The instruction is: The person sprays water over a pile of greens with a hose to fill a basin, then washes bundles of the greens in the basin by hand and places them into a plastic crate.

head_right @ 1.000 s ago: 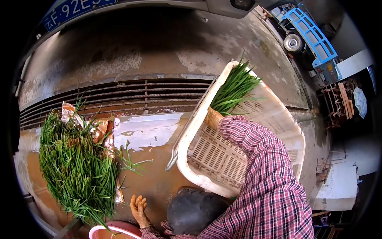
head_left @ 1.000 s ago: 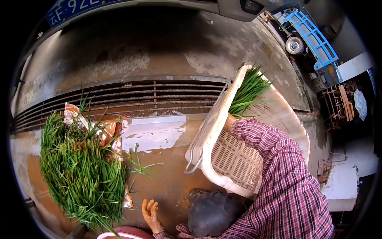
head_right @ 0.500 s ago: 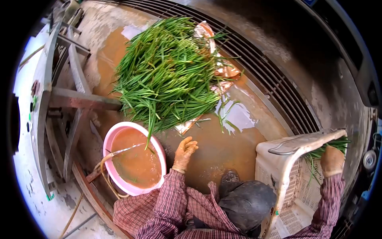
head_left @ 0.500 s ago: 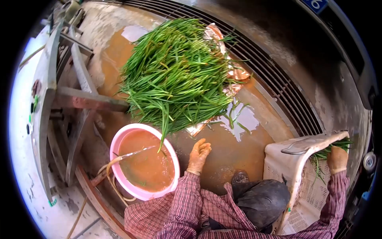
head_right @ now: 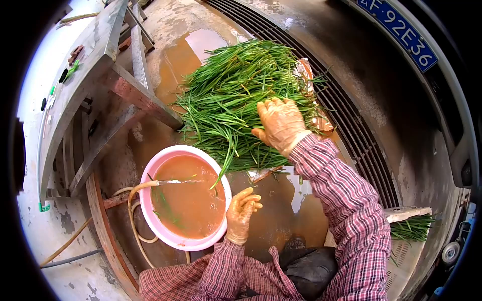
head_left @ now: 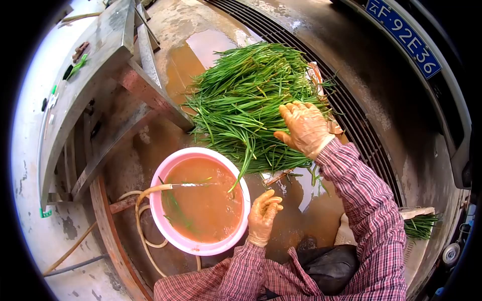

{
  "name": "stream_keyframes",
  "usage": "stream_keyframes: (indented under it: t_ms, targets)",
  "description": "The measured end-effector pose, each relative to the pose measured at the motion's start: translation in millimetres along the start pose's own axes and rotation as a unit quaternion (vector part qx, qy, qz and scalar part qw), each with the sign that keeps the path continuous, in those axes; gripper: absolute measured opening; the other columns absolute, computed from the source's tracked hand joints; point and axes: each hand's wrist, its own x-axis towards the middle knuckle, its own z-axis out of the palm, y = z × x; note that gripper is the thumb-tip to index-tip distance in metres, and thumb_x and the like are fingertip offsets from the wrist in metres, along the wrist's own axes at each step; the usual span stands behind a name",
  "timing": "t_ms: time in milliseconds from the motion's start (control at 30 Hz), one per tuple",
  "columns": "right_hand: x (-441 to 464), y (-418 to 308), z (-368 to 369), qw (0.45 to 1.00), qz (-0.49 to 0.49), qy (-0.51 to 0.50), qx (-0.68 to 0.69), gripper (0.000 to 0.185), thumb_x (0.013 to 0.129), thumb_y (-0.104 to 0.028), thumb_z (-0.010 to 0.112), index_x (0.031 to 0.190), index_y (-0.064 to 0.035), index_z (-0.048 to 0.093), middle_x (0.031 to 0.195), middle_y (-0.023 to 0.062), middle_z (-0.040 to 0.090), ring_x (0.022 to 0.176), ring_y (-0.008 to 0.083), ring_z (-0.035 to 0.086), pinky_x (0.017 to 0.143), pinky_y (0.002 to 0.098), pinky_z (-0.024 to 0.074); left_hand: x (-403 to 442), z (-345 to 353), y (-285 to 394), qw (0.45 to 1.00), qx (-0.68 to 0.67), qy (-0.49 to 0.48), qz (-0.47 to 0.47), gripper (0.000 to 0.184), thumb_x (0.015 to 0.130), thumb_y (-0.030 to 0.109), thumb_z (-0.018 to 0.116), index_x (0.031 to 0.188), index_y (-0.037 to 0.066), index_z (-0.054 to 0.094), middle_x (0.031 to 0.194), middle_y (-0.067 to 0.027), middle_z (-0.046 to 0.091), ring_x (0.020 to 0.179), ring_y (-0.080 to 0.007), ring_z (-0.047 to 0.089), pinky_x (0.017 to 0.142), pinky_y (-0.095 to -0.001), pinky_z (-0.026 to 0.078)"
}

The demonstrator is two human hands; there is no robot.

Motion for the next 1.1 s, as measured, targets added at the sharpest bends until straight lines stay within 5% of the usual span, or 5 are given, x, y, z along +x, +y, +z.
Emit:
stream_keyframes:
  t_ms: [400, 533, 633, 967, 1100]
  targets:
    - [54, -16, 94, 0.977, 0.051, -0.185, -0.097, 0.080, 0.081, -0.051, 0.072, 0.139, -0.0029, 0.045, 0.110, 0.0109, 0.066, 0.104, 0.0260, 0.063, 0.088, 0.0405, 0.0458, 168, 16, -8, 0.962, 0.007, 0.227, -0.155, 0.126, 0.072, 0.057, 0.082, 0.152, -0.010, 0.011, 0.157, -0.0291, 0.020, 0.145, -0.0364, 0.025, 0.118, -0.0422, 0.022]
    - [19, -22, 125, 0.990, 0.065, -0.117, 0.033, 0.052, 0.084, -0.021, 0.067, 0.130, -0.0018, 0.051, 0.100, 0.0140, 0.068, 0.092, 0.0287, 0.068, 0.076, 0.0410, 0.0530, 188, 10, -33, 0.932, -0.185, 0.239, -0.200, 0.077, 0.078, 0.061, 0.077, 0.118, 0.001, 0.050, 0.085, -0.0013, 0.041, 0.073, -0.0118, 0.044, 0.061, -0.0371, 0.041]
    - [-19, -46, 144, 0.978, 0.056, -0.139, 0.141, 0.062, 0.078, -0.027, 0.073, 0.128, 0.0028, 0.051, 0.091, 0.0157, 0.067, 0.084, 0.0320, 0.068, 0.072, 0.0429, 0.0540, 184, 11, -41, 0.935, -0.240, 0.182, -0.189, 0.101, 0.076, 0.063, 0.075, 0.148, 0.006, 0.032, 0.142, -0.0208, 0.044, 0.126, -0.0353, 0.048, 0.105, -0.0452, 0.042]
    - [-41, -36, 89, 0.905, -0.030, -0.373, 0.202, 0.059, 0.084, -0.047, 0.066, 0.124, -0.0046, 0.062, 0.102, 0.0160, 0.070, 0.094, 0.0341, 0.067, 0.080, 0.0410, 0.0545, 155, -2, -100, 0.903, -0.198, 0.288, -0.250, 0.050, 0.082, 0.029, 0.079, 0.121, 0.003, 0.063, 0.138, -0.0162, 0.052, 0.125, -0.0292, 0.049, 0.102, -0.0481, 0.044]
    - [-30, -9, 120, 0.972, 0.065, -0.052, 0.219, 0.051, 0.092, -0.048, 0.056, 0.116, -0.0043, 0.066, 0.101, 0.0178, 0.070, 0.092, 0.0336, 0.068, 0.081, 0.0442, 0.0539, 140, -1, -93, 0.894, -0.312, 0.227, -0.227, 0.047, 0.085, 0.029, 0.074, 0.123, 0.005, 0.059, 0.113, -0.0115, 0.065, 0.101, -0.0291, 0.064, 0.089, -0.0474, 0.054]
